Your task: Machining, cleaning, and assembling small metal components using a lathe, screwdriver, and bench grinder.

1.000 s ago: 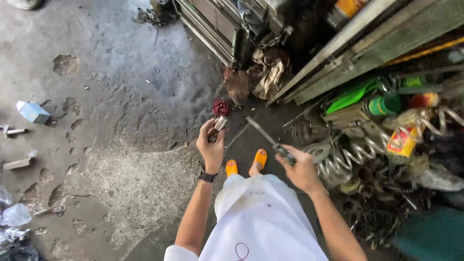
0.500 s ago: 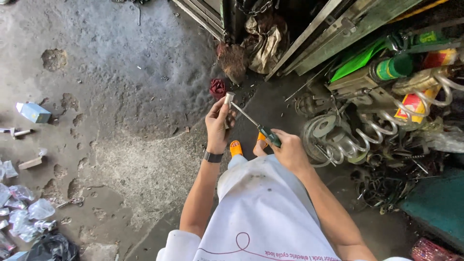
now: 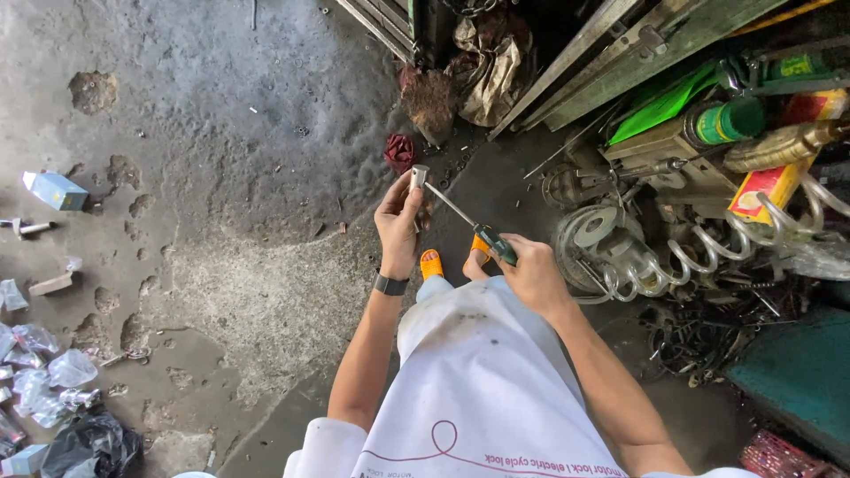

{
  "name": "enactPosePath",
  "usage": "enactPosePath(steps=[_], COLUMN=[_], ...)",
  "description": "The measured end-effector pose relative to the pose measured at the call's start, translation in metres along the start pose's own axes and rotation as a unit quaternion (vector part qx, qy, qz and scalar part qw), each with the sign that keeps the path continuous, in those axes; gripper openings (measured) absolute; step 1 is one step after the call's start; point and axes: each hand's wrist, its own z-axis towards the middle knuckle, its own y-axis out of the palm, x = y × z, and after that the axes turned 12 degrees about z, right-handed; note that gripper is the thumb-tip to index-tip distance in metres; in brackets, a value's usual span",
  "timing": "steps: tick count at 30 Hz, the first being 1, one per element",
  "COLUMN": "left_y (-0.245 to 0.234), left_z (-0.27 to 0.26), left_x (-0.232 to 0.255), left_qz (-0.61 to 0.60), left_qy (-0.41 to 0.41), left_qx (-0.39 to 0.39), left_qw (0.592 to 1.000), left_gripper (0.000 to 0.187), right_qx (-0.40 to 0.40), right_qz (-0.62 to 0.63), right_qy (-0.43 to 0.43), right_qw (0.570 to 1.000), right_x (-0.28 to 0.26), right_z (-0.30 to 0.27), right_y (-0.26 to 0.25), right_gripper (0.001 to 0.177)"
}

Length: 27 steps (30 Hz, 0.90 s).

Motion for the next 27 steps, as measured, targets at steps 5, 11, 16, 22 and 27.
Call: enactPosePath(steps=[5,11,16,22,27], left_y=[-0.006,-0.009,-0.005,-0.008,-0.010], left_z=[0.002,0.005,0.002,0.005,0.005], left_x=[-0.007,-0.019,-0.015,-0.031,-0.033], left_qz=[-0.002,0.010,0.028,0.038,0.167], left_qy=[0.007,0.017,0.016,0.012,0.127], left_qx=[-0.015,-0.028,-0.028,-0.027,-0.019], left_qw=[1.000,0.999,0.999,0.999,0.978], left_gripper=[0.038,0.039,0.038,0.037,0.035], right_qx=[-0.002,-0.012,-0.015,-0.025,-0.047], right_qz=[-0.002,0.008,0.009,0.011,0.039], right_qy=[-0.004,-0.002,0.012,0.023,0.073], right_qw=[1.000,1.000,1.000,0.999,0.995], right_x=[0.002,-0.001,0.010,0.017,-0.007], right_z=[0.002,0.004,0.002,-0.002,-0.009], right_y=[0.000,-0.005,-0.005,-0.008,-0.017], right_gripper=[0.015,0.016,0.015,0.015,0.028])
